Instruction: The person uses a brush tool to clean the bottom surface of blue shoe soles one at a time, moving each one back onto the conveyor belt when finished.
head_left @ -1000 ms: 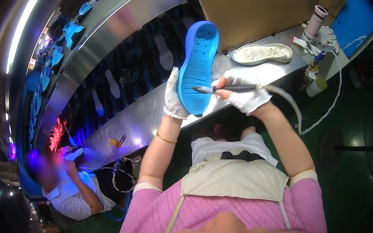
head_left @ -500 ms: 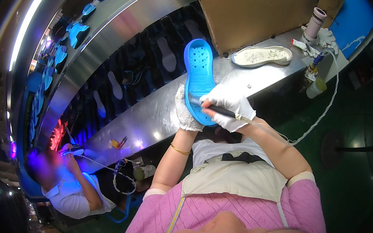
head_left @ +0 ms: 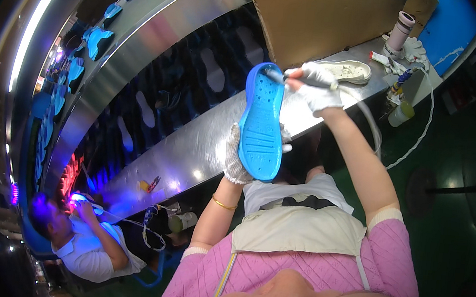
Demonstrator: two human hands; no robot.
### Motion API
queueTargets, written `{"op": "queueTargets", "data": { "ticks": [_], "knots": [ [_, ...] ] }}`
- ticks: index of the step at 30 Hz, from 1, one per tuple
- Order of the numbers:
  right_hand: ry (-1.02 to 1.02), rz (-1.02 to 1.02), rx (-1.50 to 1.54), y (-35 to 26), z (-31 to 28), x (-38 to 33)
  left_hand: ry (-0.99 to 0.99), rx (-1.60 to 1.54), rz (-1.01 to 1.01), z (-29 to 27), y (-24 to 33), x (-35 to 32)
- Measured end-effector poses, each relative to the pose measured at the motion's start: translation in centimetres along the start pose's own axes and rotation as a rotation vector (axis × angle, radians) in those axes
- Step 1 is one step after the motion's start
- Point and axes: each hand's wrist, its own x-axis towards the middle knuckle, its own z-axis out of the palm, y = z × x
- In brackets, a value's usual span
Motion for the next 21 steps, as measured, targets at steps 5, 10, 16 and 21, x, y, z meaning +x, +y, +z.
{"op": "queueTargets", "data": {
  "ticks": [5,10,16,21],
  "knots": [
    [-0.293,-0.087,0.016,-0.1,1.2,-3.7,0.388,0.137,0.114,-1.2,1.5,0.1],
    [-0.371,-0.61,-0.336,-1.7,0.7,-3.0,0.306,0.194,0.158,-2.1,1.9,0.3],
    [-0.672,-0.465,-0.402,-4.2,0.3,-5.2,0.352,0.122,0.255,-2.5,2.5,0.4],
    [-0.356,-0.222,-0.167,-3.7,2.6,-6.2,0.292,0.055,0.262,-3.0,2.3,0.6]
  ]
}}
